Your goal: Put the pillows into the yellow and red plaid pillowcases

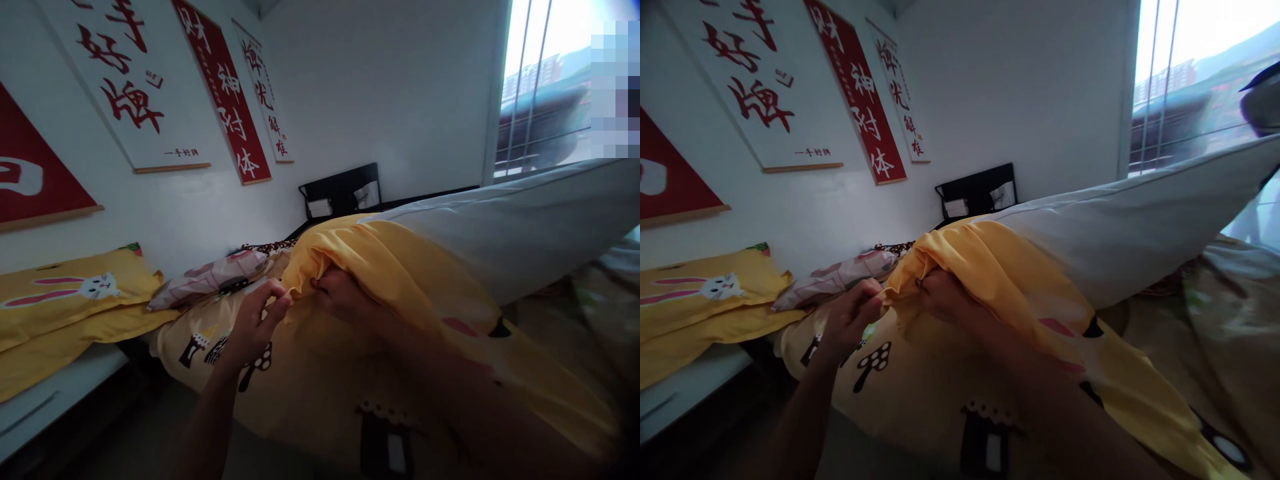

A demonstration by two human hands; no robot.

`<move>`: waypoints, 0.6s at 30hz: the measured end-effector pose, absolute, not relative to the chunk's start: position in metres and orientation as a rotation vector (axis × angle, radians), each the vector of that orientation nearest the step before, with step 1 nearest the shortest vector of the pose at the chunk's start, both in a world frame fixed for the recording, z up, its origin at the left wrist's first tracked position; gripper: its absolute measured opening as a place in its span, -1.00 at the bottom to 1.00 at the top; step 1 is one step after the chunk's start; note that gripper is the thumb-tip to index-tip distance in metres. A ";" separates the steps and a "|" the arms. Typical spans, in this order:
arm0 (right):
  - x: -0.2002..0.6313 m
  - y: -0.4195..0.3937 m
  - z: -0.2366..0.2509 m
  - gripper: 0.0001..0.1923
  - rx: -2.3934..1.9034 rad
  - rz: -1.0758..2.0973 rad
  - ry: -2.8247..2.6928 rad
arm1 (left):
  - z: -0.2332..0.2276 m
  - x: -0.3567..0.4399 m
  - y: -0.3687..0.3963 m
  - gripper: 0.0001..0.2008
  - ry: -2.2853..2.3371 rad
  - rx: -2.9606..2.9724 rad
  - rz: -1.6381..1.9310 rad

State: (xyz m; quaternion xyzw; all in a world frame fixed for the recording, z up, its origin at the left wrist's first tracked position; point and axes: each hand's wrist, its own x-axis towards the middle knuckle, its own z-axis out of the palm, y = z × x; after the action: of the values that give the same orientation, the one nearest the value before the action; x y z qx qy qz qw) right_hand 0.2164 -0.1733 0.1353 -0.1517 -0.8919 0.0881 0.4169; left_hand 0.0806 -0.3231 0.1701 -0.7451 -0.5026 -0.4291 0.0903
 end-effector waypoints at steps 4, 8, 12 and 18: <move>0.215 -0.167 0.132 -0.75 -0.386 0.244 -2.173 | 0.163 0.087 -0.309 -0.67 -1.350 -1.895 -1.025; 0.208 -0.163 0.123 -0.72 -0.332 0.213 -2.151 | 0.154 0.086 -0.298 -0.82 -1.416 -1.751 -0.925; 0.210 -0.168 0.122 -0.77 -0.199 0.145 -2.163 | 0.148 0.078 -0.292 -0.90 -1.510 -1.726 -0.883; 0.249 -0.187 0.114 -0.73 -0.065 -0.547 -2.138 | 0.157 0.054 -0.293 -0.81 -1.562 -1.422 -2.146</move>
State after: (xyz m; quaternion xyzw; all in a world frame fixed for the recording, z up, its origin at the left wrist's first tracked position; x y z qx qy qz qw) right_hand 0.2490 -0.1869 0.1137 -0.0262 -0.8647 -0.2212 0.4501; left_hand 0.0544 -0.2933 0.1570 -0.4711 -0.5177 -0.7112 0.0650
